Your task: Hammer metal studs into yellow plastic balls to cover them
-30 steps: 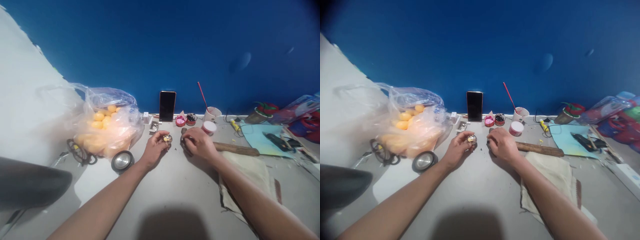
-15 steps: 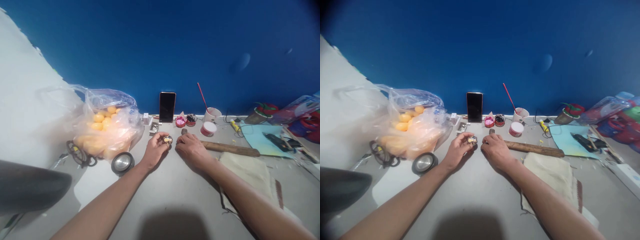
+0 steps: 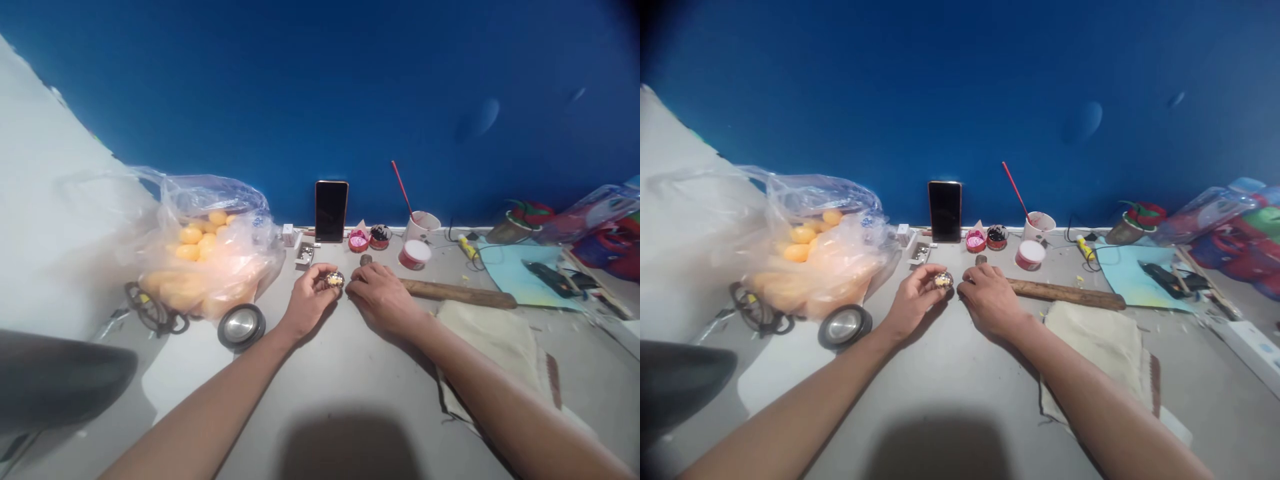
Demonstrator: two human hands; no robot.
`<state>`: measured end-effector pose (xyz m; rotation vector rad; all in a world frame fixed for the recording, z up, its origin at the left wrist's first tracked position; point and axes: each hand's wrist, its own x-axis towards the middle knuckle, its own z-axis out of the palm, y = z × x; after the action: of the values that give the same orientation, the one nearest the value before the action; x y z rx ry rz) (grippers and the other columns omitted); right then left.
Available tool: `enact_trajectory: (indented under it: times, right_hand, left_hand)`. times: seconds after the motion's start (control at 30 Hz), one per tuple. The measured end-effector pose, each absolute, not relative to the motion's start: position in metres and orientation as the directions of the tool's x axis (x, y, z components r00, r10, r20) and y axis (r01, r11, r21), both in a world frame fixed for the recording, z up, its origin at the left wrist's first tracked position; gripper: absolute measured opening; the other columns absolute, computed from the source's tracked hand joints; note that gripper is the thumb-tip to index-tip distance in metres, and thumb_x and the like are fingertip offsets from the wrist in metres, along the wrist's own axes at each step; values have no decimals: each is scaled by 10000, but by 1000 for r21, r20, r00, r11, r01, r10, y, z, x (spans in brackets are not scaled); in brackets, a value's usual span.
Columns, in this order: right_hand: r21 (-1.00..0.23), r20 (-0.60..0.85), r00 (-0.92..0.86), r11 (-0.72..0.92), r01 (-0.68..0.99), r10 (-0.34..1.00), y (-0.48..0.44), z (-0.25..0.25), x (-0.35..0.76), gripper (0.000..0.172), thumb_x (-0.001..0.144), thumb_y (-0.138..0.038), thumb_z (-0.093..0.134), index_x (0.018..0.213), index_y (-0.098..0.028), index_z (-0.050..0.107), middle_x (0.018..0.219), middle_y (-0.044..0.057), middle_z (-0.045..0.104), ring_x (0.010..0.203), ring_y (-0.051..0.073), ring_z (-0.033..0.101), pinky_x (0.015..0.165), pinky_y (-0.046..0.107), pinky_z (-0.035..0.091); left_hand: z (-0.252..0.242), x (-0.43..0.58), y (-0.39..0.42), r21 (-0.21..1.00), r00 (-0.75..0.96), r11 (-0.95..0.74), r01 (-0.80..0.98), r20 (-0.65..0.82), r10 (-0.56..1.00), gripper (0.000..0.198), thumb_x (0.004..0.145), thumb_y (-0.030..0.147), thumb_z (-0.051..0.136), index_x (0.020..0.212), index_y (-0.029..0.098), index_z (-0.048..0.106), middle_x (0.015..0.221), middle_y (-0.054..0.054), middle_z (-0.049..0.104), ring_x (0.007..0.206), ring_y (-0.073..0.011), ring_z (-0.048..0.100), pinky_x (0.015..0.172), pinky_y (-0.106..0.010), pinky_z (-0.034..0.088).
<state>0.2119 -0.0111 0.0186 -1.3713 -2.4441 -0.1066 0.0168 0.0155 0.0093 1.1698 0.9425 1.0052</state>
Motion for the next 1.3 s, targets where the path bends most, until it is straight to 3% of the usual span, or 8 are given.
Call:
enact_trajectory:
  times: [0.33,0.5,0.73,1.03,1.2,1.3]
  right_hand:
    - [-121,332,-516,578,807,790,-10,16,215,152,952,-192,670,866,-240,786,1068,74,703,1025,247,507,864,396,361]
    - [-145,357,-522,599,788,774,-13,22,211,158,989,-215,611,971,-224,769,1045,79,723,1007,243,525,867,399,364]
    - [-91,305,-605,655,750,736,-12,20,209,238,989,-156,581,808,-212,725,809,52,677,942,222,508,859,388,334]
    - [-169,482,-396,526,833,782,-9,18,213,171,984,-174,567,900,-193,715,956,92,719,992,267,510,874,416,384]
    - [-285,551,-232,442,851,801,-3,20,222,163,956,-174,587,926,-203,745,1018,102,732,1037,285,544,901,437,424]
    - [-251,544,-261,452,856,797,-1,18,219,145,949,-229,622,918,-207,762,1069,112,723,1085,305,542,918,460,416]
  left_hand:
    - [12,16,15,987,278,110,-113,-75,958,420,682,182,767,1084,184,643,857,-11,671,743,-133,604,644,-237,459]
    - [9,16,16,987,283,96,-128,-56,957,417,698,191,768,1095,179,640,887,-18,681,768,-137,617,669,-238,467]
    - [11,16,15,989,279,99,-109,-65,958,404,688,194,772,1069,180,639,887,-21,676,785,-146,619,665,-240,470]
    - [14,19,16,964,168,134,-228,-97,981,409,697,256,780,1060,191,604,887,3,647,623,-96,561,566,-243,466]
    - [14,21,16,957,159,133,-257,-94,983,416,686,259,779,1053,189,594,832,18,634,546,-77,529,536,-244,460]
    - [13,21,16,956,168,145,-255,-104,980,428,663,254,793,1039,189,599,857,8,653,577,-85,551,538,-235,457]
